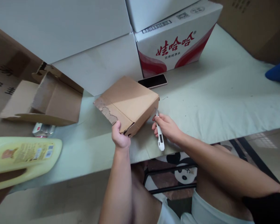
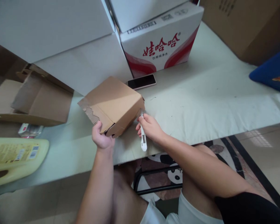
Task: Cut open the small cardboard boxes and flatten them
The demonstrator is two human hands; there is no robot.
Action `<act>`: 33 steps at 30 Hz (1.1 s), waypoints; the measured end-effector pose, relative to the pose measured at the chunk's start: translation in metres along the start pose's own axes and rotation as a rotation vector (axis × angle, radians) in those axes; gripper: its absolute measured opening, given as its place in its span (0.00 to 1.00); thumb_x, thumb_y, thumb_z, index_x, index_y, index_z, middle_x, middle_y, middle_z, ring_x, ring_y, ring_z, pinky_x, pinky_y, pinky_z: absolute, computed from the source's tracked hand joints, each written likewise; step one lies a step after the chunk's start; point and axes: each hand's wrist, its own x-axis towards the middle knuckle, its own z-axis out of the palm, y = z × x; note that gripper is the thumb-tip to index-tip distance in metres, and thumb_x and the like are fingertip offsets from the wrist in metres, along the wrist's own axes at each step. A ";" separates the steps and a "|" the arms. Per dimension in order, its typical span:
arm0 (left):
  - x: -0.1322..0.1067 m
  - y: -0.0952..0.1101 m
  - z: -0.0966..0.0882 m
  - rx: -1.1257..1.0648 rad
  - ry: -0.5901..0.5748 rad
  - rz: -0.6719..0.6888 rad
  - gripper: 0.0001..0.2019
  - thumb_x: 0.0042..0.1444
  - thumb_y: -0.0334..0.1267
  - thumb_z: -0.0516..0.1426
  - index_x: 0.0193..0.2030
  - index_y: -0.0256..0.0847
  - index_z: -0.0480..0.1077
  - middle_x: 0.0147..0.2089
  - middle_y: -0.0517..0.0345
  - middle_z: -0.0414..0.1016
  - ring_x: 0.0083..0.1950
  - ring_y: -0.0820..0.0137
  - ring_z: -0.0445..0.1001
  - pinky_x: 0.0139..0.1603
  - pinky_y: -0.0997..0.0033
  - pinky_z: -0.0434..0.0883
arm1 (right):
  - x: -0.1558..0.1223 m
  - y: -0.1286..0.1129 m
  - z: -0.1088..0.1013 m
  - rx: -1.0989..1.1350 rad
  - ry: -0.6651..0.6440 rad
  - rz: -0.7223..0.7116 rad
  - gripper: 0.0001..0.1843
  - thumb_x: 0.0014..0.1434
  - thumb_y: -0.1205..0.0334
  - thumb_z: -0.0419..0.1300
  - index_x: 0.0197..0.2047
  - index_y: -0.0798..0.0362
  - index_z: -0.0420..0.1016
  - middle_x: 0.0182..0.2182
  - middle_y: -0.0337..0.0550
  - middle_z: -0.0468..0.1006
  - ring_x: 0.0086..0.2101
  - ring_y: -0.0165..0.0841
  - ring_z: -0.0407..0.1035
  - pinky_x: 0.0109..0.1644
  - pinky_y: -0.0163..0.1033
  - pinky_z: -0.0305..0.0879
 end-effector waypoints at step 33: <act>0.008 0.011 -0.009 -0.091 -0.101 -0.110 0.17 0.52 0.50 0.54 0.40 0.42 0.77 0.46 0.52 0.81 0.57 0.57 0.75 0.52 0.62 0.72 | 0.000 -0.007 -0.002 0.136 -0.004 -0.203 0.08 0.65 0.56 0.51 0.37 0.49 0.63 0.19 0.30 0.70 0.15 0.24 0.64 0.16 0.28 0.62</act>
